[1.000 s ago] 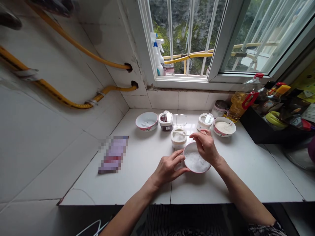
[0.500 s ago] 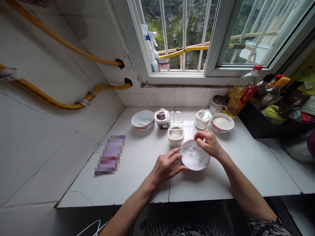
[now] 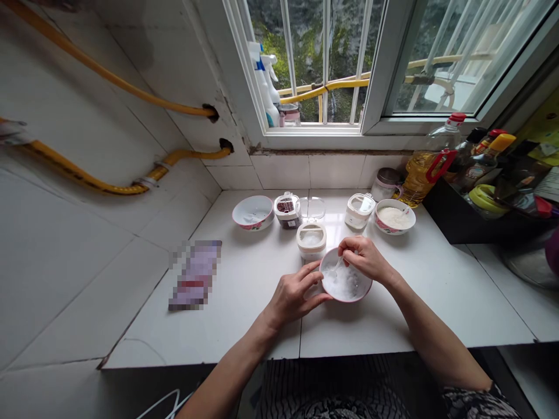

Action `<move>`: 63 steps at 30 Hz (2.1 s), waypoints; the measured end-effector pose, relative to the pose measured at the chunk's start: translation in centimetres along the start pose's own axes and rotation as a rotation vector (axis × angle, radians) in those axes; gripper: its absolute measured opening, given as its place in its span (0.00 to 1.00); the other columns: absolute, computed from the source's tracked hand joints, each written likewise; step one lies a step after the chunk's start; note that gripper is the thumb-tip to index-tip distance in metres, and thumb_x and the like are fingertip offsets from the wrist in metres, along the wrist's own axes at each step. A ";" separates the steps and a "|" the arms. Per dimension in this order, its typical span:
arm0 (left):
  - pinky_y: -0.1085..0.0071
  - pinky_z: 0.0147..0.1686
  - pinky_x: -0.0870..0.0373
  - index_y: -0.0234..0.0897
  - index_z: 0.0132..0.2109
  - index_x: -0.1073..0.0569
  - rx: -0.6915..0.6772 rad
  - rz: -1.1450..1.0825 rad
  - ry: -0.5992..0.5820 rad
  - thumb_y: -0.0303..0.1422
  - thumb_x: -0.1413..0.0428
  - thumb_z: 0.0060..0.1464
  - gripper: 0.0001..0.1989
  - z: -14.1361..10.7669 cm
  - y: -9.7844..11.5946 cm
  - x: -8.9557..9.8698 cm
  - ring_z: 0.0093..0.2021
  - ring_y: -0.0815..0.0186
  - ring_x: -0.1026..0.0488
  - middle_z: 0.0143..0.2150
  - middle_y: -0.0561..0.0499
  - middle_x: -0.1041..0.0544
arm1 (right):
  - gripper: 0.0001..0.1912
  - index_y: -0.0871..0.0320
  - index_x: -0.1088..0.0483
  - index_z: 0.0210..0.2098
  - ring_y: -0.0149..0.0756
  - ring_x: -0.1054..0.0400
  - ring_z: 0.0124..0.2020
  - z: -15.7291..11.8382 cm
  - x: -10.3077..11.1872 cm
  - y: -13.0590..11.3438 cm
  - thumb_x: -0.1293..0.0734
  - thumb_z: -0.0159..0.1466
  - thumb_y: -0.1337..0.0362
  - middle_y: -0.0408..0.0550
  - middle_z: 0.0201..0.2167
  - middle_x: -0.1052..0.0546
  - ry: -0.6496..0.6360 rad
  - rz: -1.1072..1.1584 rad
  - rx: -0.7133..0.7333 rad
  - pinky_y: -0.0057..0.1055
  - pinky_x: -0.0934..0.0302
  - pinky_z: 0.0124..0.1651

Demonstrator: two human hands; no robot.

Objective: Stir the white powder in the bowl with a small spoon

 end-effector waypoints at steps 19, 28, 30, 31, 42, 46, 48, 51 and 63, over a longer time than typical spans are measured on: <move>0.69 0.35 0.20 0.36 0.44 0.29 -0.004 0.008 -0.007 0.45 0.44 0.64 0.15 0.3 0.3 0.2 0.47 0.56 0.18 0.52 0.36 0.21 | 0.06 0.58 0.29 0.25 0.29 0.38 0.18 0.6 1.8 2.7 0.35 0.51 0.63 0.41 0.15 0.30 0.201 0.528 -0.245 0.28 0.42 0.24; 0.67 0.36 0.19 0.36 0.46 0.28 -0.007 0.022 0.005 0.45 0.45 0.64 0.16 0.2 0.3 0.1 0.45 0.56 0.18 0.52 0.35 0.21 | 0.07 0.55 0.30 0.38 0.37 0.28 0.31 0.0 1.3 -1.4 0.40 0.67 0.65 0.48 0.30 0.21 0.420 0.048 0.194 0.38 0.35 0.40; 0.67 0.36 0.19 0.36 0.46 0.28 -0.010 0.022 0.013 0.45 0.44 0.64 0.16 0.2 0.3 0.1 0.45 0.56 0.18 0.52 0.35 0.21 | 0.10 0.55 0.29 0.38 0.38 0.28 0.32 -0.3 0.4 -3.1 0.41 0.67 0.70 0.49 0.32 0.20 0.367 -0.179 0.384 0.41 0.37 0.46; 0.67 0.36 0.19 0.36 0.46 0.28 -0.012 0.021 0.016 0.45 0.44 0.64 0.16 0.2 0.3 0.1 0.46 0.55 0.18 0.52 0.35 0.21 | 0.11 0.55 0.29 0.38 0.38 0.28 0.32 -0.6 0.1 -3.7 0.42 0.67 0.72 0.49 0.32 0.19 0.348 -0.253 0.458 0.43 0.37 0.47; 0.67 0.38 0.18 0.37 0.47 0.28 0.001 -0.015 -0.003 0.43 0.42 0.62 0.15 0.0 -0.1 0.1 0.49 0.55 0.19 0.53 0.35 0.22 | 0.09 0.55 0.29 0.27 0.38 0.32 0.29 -0.8 3.5 -0.6 0.39 0.59 0.70 0.43 0.21 0.26 0.340 -0.170 0.165 0.35 0.38 0.38; 0.67 0.38 0.19 0.36 0.47 0.28 0.003 -0.009 -0.002 0.43 0.42 0.62 0.15 0.0 0.0 0.1 0.49 0.55 0.19 0.53 0.34 0.22 | 0.10 0.55 0.28 0.28 0.37 0.34 0.28 -0.3 1.9 -0.5 0.39 0.58 0.73 0.44 0.23 0.23 0.180 -0.290 0.191 0.36 0.39 0.41; 0.67 0.39 0.19 0.37 0.47 0.28 0.006 -0.012 -0.010 0.43 0.42 0.62 0.14 0.1 0.0 0.1 0.49 0.55 0.19 0.53 0.35 0.21 | 0.12 0.55 0.28 0.29 0.36 0.33 0.29 -0.2 1.2 -0.7 0.40 0.58 0.75 0.44 0.26 0.22 0.135 -0.291 0.214 0.36 0.39 0.43; 0.67 0.39 0.19 0.37 0.47 0.28 0.007 -0.013 -0.014 0.43 0.42 0.62 0.14 0.1 0.0 0.1 0.49 0.55 0.19 0.53 0.36 0.21 | 0.13 0.55 0.28 0.30 0.36 0.32 0.30 -0.3 0.6 -1.0 0.40 0.58 0.76 0.42 0.25 0.22 0.090 -0.238 0.227 0.35 0.38 0.44; 0.67 0.38 0.19 0.37 0.46 0.27 0.021 -0.012 -0.030 0.43 0.42 0.62 0.14 -0.1 -0.1 0.0 0.48 0.56 0.19 0.53 0.36 0.21 | 0.12 0.55 0.29 0.27 0.35 0.32 0.28 -0.3 0.4 -0.9 0.41 0.57 0.75 0.41 0.20 0.25 0.088 -0.135 0.170 0.33 0.39 0.41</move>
Point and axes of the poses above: each hand's wrist, its own z-axis towards the middle knuckle, its own x-axis out of the back of the hand, y = z × x, the point moved 7 cm from there along z, towards the middle knuckle
